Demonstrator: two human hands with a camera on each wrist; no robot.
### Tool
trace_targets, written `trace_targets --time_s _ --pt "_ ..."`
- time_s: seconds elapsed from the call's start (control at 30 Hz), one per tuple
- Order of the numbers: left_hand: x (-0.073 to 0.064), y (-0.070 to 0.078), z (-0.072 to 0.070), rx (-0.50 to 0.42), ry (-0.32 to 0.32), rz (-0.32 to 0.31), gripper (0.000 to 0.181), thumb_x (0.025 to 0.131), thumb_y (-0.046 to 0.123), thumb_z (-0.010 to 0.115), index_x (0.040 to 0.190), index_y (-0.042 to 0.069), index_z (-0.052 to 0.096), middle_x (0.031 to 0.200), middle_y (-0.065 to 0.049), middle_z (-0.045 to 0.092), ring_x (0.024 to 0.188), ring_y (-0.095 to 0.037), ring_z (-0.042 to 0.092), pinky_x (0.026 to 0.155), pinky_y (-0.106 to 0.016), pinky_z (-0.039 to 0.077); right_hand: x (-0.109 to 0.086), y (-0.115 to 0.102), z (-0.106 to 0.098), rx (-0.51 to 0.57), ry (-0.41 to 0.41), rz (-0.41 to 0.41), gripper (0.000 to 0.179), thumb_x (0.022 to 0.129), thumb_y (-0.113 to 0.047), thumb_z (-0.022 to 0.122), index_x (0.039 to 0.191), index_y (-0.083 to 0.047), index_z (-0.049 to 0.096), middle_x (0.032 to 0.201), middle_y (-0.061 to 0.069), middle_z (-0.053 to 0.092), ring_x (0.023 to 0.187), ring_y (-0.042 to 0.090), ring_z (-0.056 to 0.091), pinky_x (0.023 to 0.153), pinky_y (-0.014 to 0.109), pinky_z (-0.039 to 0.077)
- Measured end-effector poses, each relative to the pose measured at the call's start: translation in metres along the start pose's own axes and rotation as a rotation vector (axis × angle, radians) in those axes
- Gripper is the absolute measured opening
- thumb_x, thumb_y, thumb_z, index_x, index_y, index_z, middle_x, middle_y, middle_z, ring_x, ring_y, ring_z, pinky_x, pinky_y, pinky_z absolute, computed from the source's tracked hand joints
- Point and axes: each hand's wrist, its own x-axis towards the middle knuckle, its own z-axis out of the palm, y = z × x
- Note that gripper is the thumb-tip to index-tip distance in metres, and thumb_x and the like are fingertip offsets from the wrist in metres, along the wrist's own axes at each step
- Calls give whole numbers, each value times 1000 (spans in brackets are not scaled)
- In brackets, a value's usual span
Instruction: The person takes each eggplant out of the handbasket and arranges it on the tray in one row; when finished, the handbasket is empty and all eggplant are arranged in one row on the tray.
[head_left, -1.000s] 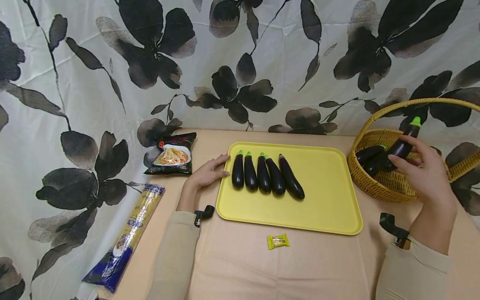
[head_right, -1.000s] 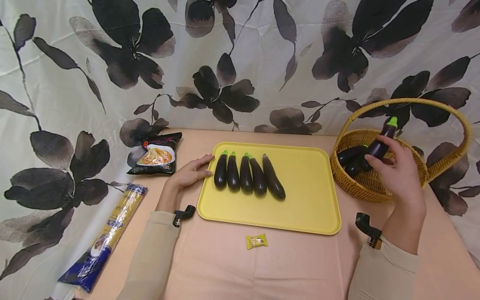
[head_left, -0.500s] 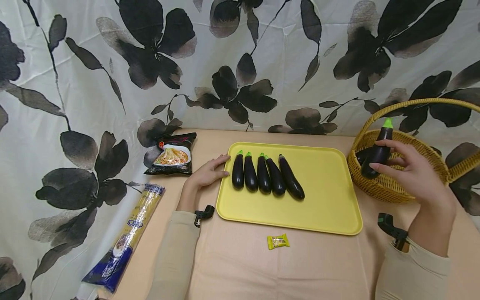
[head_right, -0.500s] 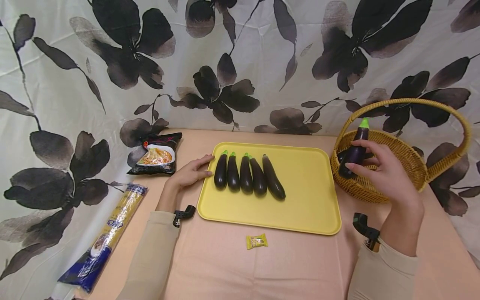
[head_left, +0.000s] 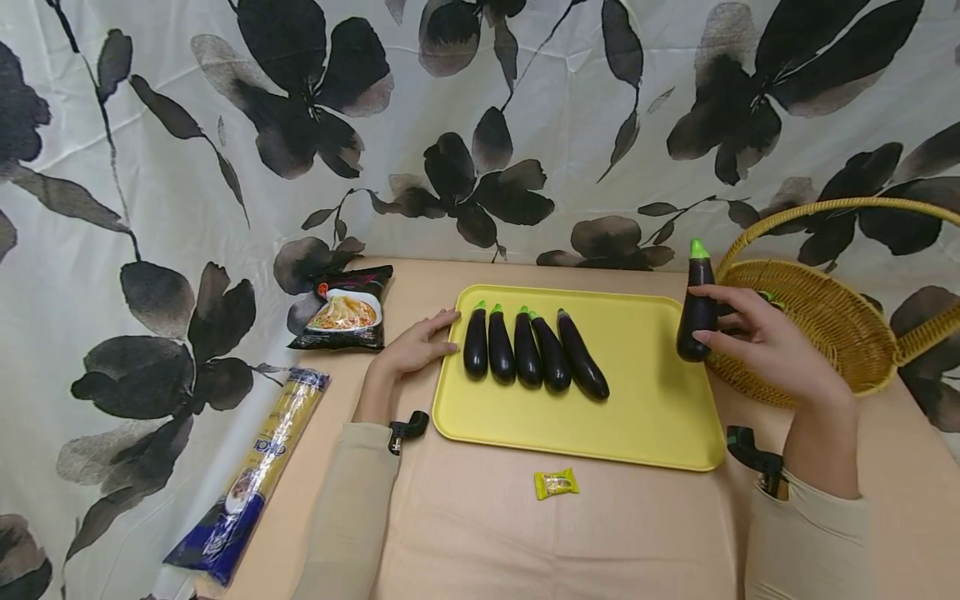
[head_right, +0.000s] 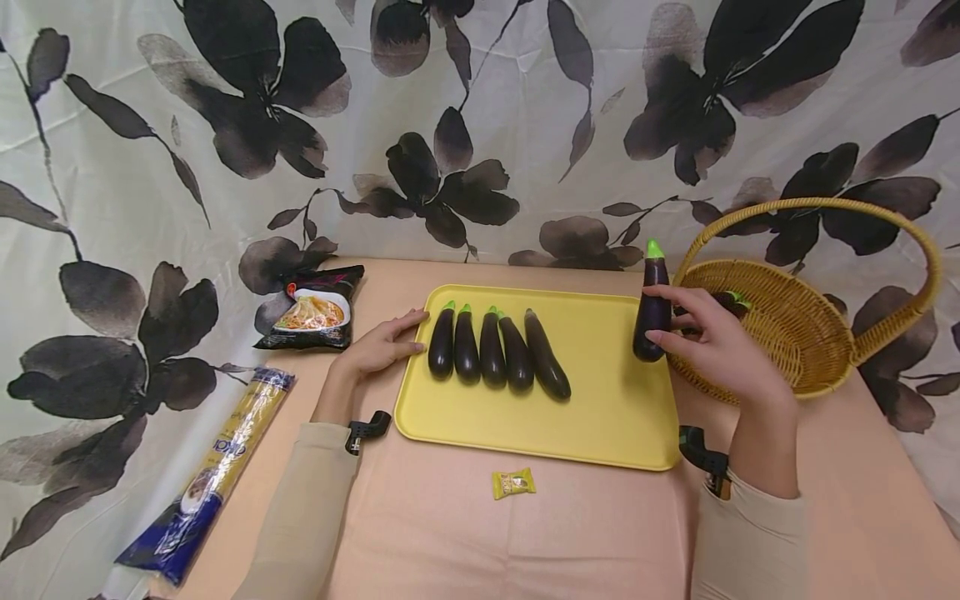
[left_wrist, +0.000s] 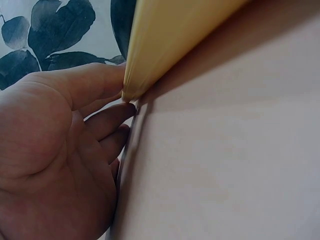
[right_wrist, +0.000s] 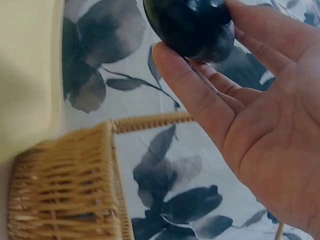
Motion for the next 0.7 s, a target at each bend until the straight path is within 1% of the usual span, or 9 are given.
trace_targets --time_s 0.1,0.17,0.2,0.27,0.4,0.43,0.53,0.6,0.7 --pt "0 0 0 4 0 -1 66 101 28 68 161 20 42 173 0 27 163 -24 12 134 -48 3 5 -3 6 -1 -28 -4 59 102 -15 67 157 -25 47 150 11 47 118 21 65 81 5 48" --pt "0 0 0 5 -1 -2 66 101 28 68 161 20 42 173 0 27 163 -24 12 134 -48 3 8 -4 10 2 -44 -19 59 103 -15 66 157 -26 46 150 13 48 122 37 63 83 7 48" --pt "0 1 0 5 -1 -2 66 101 28 68 161 20 42 173 0 27 163 -24 12 134 -48 3 9 -5 12 6 -50 -30 59 103 -13 66 158 -25 46 150 15 48 122 42 62 83 8 48" --pt "0 1 0 5 -1 -2 67 101 28 68 161 20 42 173 0 27 163 -24 12 134 -47 3 11 -6 16 0 -61 -43 59 103 -13 65 158 -25 46 149 15 50 122 41 61 83 11 49" --pt "0 1 0 1 0 -2 67 100 27 69 161 20 42 172 -1 28 163 -24 12 134 -48 4 15 -7 22 -21 -72 -53 59 104 -15 64 159 -26 45 150 13 50 121 34 58 83 13 49" --pt "0 1 0 0 0 -2 67 100 27 69 161 20 42 172 -1 28 163 -25 12 134 -48 4 15 -7 24 -21 -77 -52 59 104 -16 64 159 -27 45 151 12 50 121 33 58 84 13 48" --pt "0 1 -1 -4 0 -1 67 100 27 69 161 20 42 173 -1 28 163 -25 12 134 -48 5 18 -6 28 -11 -100 -56 59 104 -16 64 159 -25 44 151 14 49 123 38 60 85 15 50" --pt "0 0 0 -2 1 -2 67 100 27 69 161 20 42 173 -1 27 163 -25 12 134 -48 4 21 -6 32 -5 -123 -56 59 104 -16 64 159 -23 44 152 16 48 124 42 60 88 22 53" --pt "0 -1 0 6 1 -3 67 101 28 68 161 20 42 173 0 27 163 -24 12 134 -48 3 25 -5 40 -5 -165 -57 59 105 -18 64 160 -21 43 155 19 45 124 44 61 93 40 57"
